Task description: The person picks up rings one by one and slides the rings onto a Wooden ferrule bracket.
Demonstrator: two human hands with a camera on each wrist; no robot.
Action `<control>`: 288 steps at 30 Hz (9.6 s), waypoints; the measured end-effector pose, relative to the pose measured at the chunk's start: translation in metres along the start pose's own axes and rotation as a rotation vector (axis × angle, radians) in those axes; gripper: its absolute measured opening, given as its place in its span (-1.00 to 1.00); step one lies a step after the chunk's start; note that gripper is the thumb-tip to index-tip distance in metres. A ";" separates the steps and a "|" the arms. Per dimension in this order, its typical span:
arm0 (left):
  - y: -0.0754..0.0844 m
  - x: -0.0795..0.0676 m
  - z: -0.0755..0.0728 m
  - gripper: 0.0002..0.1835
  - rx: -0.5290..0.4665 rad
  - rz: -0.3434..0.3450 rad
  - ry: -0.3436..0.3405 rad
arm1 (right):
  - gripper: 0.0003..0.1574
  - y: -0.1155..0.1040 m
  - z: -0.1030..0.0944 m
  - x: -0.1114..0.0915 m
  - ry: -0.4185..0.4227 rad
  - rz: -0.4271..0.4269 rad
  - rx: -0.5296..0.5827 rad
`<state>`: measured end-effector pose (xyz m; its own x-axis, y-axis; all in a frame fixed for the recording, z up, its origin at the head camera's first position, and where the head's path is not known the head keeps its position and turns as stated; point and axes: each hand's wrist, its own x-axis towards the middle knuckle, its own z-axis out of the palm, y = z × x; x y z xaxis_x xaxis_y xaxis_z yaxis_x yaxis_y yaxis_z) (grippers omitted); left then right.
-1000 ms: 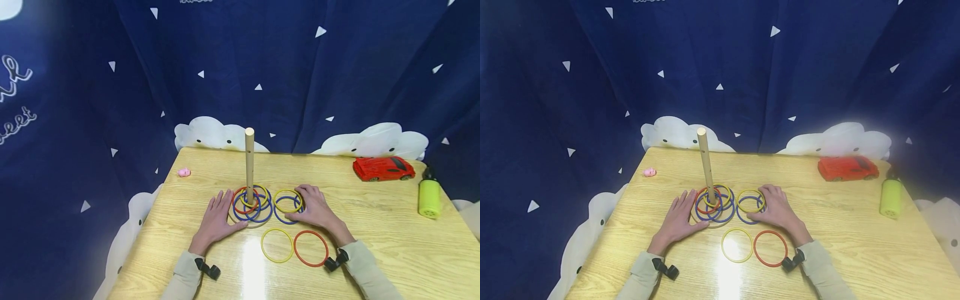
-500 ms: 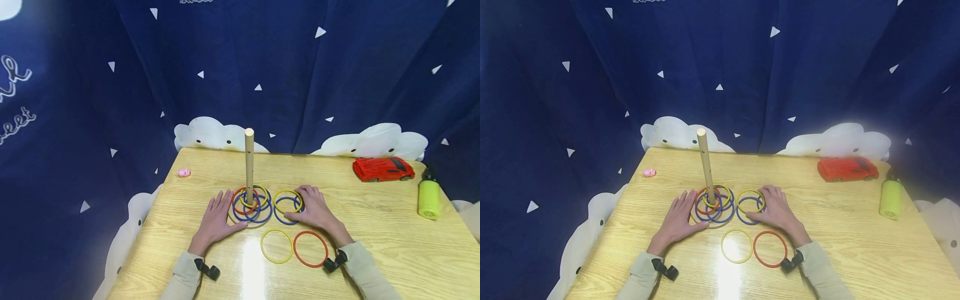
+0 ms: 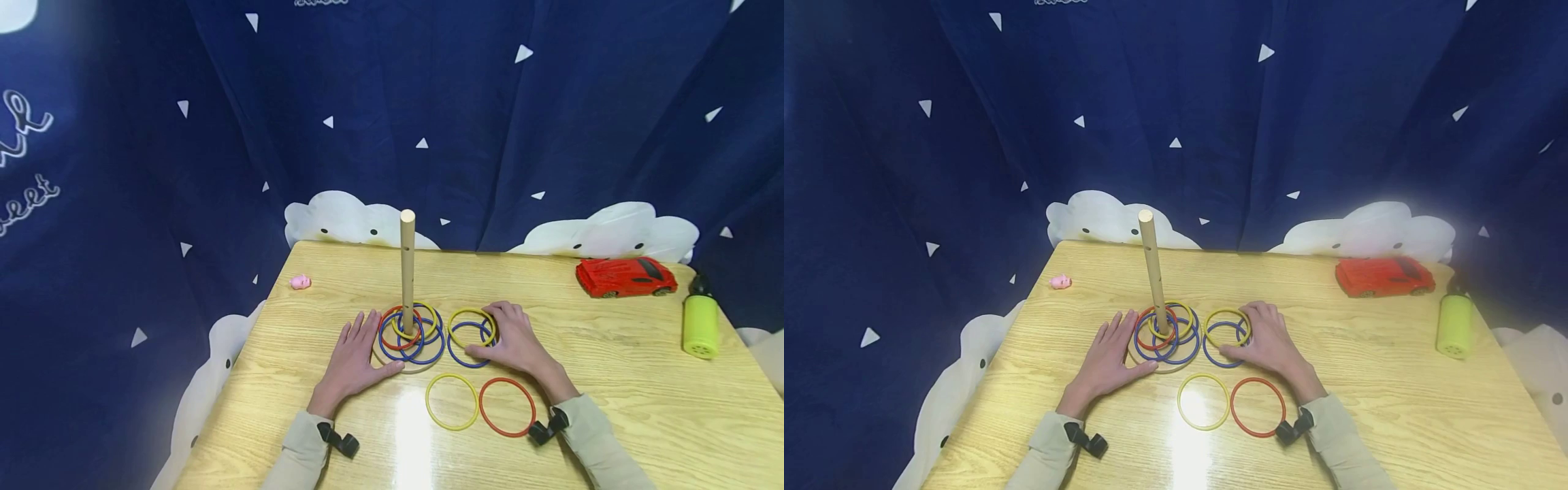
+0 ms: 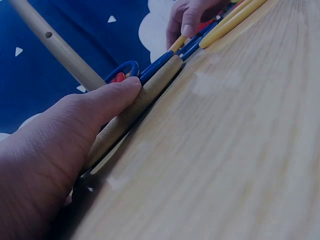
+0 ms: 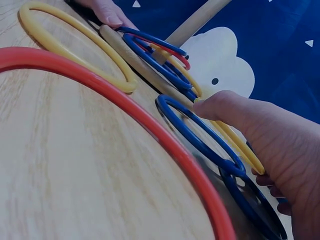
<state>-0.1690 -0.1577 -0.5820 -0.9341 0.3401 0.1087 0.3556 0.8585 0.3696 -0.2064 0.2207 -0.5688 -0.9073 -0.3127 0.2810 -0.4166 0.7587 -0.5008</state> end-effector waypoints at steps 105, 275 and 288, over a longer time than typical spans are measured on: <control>0.001 0.000 0.001 0.29 0.023 0.002 0.015 | 0.25 -0.113 -0.010 0.074 -0.106 -0.281 0.100; -0.001 0.000 0.000 0.31 0.038 -0.013 -0.004 | -0.03 -0.157 -0.179 0.120 0.330 -0.617 0.244; 0.003 0.001 -0.001 0.31 0.018 -0.016 -0.012 | 0.02 -0.175 -0.178 0.135 0.273 -0.635 0.143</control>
<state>-0.1689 -0.1554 -0.5800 -0.9391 0.3312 0.0918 0.3417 0.8704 0.3546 -0.2456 0.1478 -0.2973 -0.4475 -0.5013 0.7406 -0.8811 0.3890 -0.2690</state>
